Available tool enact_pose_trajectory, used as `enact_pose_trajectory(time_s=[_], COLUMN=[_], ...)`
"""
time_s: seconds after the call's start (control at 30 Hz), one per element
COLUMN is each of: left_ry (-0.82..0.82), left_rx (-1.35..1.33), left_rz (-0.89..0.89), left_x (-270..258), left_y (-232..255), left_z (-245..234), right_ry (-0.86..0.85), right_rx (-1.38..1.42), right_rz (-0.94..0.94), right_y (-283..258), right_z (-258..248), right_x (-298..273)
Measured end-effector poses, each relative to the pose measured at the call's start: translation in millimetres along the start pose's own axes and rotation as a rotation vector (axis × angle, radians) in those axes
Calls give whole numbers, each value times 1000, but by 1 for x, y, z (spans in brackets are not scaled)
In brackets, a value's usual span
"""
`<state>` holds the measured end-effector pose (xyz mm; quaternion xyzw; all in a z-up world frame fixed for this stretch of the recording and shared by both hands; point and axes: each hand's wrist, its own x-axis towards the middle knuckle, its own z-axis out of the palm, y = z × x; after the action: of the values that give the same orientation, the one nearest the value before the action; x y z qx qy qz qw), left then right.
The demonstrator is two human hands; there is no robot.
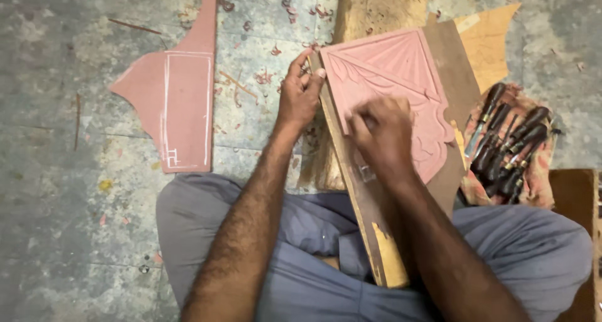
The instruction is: The person carves decorative floral patterns into a wooden panel using a chisel, then smooths the edges with sandpaper and a small tool.
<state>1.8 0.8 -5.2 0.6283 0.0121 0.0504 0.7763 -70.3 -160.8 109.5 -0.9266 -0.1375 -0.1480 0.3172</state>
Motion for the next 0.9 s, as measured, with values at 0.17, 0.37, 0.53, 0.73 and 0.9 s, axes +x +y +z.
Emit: enact_pose_trajectory(time_s=[0.17, 0.37, 0.53, 0.73, 0.9], left_ry=[-27, -23, -17, -23, 136], left_rx=[-127, -118, -85, -53, 200], left_rz=[-27, 59, -14, 17, -5], left_x=[-3, 4, -1, -2, -8], left_y=[7, -9, -3, 7, 15], left_z=[-1, 1, 1, 2, 3], right_ry=[66, 17, 69, -24, 73], right_rx=[-58, -11, -53, 278, 388], right_rz=[4, 41, -11, 316, 174], right_y=[2, -2, 6, 12, 59], right_z=[23, -7, 14, 17, -56], right_x=[48, -11, 20, 70, 17])
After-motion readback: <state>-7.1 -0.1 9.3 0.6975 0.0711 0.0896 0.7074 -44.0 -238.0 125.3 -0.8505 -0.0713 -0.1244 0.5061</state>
